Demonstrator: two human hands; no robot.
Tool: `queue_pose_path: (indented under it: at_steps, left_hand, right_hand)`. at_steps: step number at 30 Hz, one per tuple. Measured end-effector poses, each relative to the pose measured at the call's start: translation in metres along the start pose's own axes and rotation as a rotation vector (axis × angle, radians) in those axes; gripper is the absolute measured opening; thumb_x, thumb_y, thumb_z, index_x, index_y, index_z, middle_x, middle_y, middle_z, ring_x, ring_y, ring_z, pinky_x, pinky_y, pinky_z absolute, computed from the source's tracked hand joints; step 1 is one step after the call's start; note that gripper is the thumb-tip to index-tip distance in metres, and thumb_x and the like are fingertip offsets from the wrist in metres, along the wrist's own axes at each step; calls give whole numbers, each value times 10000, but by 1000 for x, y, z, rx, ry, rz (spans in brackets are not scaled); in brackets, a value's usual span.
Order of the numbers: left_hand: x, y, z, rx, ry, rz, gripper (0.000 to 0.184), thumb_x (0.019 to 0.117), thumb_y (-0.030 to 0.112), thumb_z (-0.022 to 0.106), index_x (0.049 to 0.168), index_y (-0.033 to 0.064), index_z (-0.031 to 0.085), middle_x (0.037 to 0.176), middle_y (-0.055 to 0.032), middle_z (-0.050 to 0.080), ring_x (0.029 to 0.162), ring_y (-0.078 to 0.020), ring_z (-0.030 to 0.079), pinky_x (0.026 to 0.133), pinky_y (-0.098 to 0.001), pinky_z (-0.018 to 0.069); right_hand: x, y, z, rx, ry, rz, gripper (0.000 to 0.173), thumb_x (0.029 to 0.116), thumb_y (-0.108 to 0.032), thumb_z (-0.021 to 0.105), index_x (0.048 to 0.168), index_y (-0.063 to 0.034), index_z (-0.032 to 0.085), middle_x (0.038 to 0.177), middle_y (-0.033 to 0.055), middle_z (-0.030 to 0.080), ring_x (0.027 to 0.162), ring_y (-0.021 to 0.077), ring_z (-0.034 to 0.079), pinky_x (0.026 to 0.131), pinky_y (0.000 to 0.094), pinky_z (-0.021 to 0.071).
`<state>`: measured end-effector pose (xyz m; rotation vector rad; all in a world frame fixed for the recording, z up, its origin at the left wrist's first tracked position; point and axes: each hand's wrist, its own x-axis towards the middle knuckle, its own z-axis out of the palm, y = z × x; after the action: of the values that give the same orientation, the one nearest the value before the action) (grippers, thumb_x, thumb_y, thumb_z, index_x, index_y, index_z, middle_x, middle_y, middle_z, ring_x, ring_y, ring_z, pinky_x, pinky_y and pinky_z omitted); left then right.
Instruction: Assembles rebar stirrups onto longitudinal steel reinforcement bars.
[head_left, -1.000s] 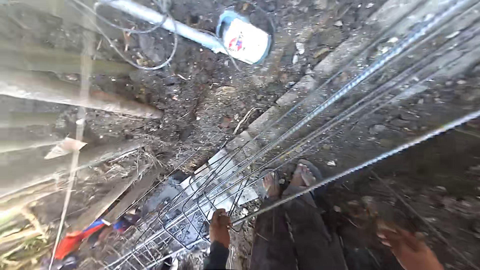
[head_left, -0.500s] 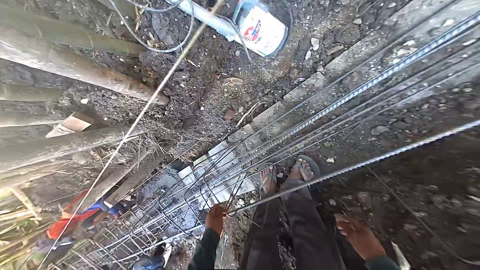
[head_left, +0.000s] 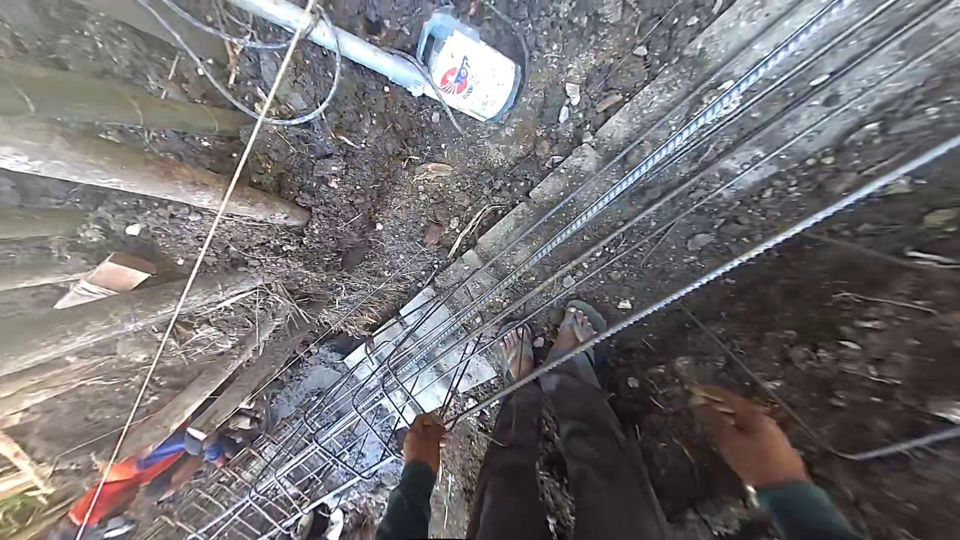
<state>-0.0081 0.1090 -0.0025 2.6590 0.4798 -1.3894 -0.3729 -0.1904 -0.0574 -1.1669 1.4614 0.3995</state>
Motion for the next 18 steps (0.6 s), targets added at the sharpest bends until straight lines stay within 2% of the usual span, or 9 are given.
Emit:
queue_pose_path:
  at_steps: [2,5,6,8,10,14,18]
  left_hand:
    - [-1,-6,1,23,-10,48,257,1004,75,607,1223,-59,604,1032,-214,699,869,-297,711,822,-474,590]
    - [-2,-12,3,72,-4,85,308,961,94,665,1215,-69,604,985,-212,698,853,-297,695,829,-485,570]
    - [-2,-13,5,78,4,93,318,955,104,671,1210,-72,602,976,-215,692,855,-302,683,827,-494,560]
    - [-3,-13,8,84,26,104,313,952,104,672,1200,-71,596,965,-220,683,857,-317,672,823,-513,546]
    - [-2,-10,6,99,29,122,306,948,100,669,1193,-67,589,952,-213,673,853,-318,665,815,-517,546]
    - [-23,-8,17,206,-56,133,378,941,156,693,1238,-62,609,1028,-231,703,959,-349,693,907,-545,542]
    - [-21,-16,41,156,90,117,326,964,157,674,1233,-23,643,1041,-214,719,976,-353,700,914,-564,536]
  right_hand:
    - [-2,-26,39,179,-155,47,435,1025,-218,579,1416,-27,574,1290,208,661,1106,322,683,938,508,558]
    - [-1,-71,99,430,-404,140,585,1036,-175,568,1564,-33,358,1403,206,596,1177,330,653,934,499,558]
    - [4,-82,116,479,-443,129,562,1049,-151,544,1563,-33,349,1404,196,594,1164,310,658,922,475,565]
    - [11,-100,141,590,-454,72,381,1077,-82,449,1446,7,483,1295,174,649,1044,254,699,850,410,594]
    - [16,-108,152,662,-448,8,323,1068,-43,389,1340,40,543,1193,150,697,952,210,720,807,365,603]
    - [18,-126,156,634,-450,-70,323,1081,-60,361,1334,62,521,1183,147,703,982,185,724,887,342,602]
    - [25,-149,157,573,-463,-45,307,1083,-25,364,1317,56,544,1197,158,699,1003,186,716,902,335,585]
